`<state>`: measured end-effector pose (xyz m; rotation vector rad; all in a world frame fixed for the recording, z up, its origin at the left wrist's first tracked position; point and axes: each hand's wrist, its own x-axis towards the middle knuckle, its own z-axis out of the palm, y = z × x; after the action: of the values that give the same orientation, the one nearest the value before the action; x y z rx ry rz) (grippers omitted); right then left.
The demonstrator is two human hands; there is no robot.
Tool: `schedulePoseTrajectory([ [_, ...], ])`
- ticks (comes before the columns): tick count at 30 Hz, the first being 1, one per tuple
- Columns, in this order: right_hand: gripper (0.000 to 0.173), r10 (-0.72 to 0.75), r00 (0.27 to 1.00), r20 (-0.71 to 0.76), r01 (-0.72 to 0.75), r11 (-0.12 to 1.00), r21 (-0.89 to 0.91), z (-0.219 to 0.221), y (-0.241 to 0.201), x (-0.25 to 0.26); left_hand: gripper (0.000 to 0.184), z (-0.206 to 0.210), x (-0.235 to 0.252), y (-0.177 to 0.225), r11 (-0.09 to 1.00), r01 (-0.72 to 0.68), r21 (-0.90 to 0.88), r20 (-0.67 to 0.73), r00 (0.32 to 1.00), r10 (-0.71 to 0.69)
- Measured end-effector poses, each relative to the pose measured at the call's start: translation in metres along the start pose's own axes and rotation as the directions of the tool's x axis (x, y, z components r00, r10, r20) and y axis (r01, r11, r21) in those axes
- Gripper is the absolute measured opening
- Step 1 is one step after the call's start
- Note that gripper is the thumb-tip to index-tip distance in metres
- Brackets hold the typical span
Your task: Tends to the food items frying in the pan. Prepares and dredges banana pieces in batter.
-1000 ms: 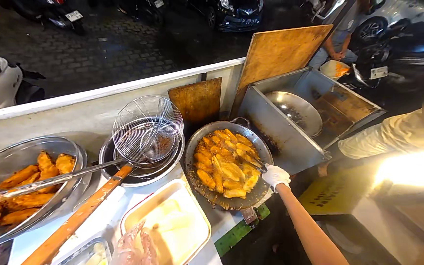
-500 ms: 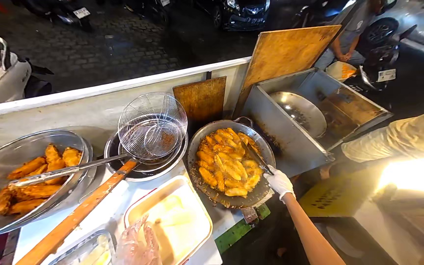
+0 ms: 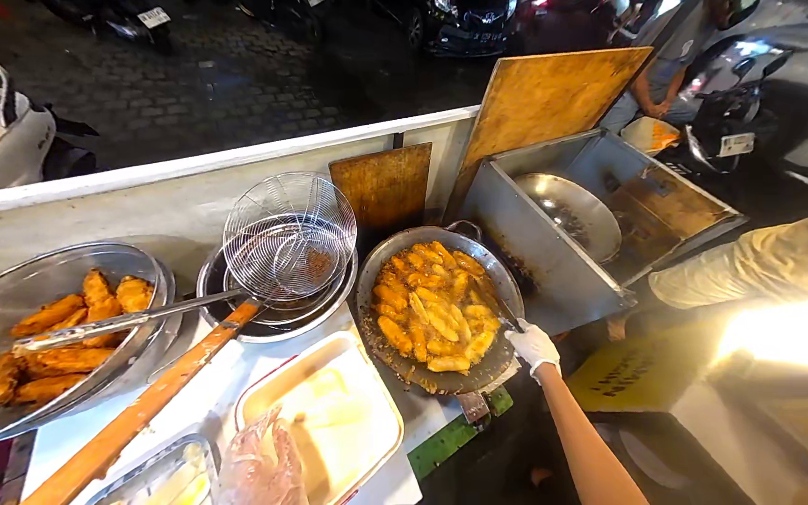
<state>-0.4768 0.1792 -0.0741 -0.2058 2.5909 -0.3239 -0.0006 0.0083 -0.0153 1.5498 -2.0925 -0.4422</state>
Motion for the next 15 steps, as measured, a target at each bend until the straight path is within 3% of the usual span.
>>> schedulePoseTrajectory([
  [4,0.046,0.012,0.991,0.134,-0.034,0.985,0.166,0.009,-0.020,0.028,0.034,0.001,0.002,-0.002,0.999,-0.033,-0.012,-0.011,0.999,0.033],
  [7,0.042,0.030,0.985,0.169,-0.051,0.991,0.123,0.015,-0.044,0.029,0.034,0.005,0.001,-0.007,0.998,-0.060,-0.023,-0.036,0.998,0.059],
  [10,0.038,0.002,0.995,0.100,0.014,0.987,-0.161,0.007,-0.057,0.024,0.034,0.004,0.001,-0.006,0.999,-0.050,-0.009,-0.029,0.998,0.049],
  [15,0.040,-0.109,0.990,0.083,0.137,0.820,-0.555,-0.036,-0.093,-0.009,0.033,0.003,0.000,-0.005,1.000,-0.027,-0.015,-0.022,0.999,0.026],
])
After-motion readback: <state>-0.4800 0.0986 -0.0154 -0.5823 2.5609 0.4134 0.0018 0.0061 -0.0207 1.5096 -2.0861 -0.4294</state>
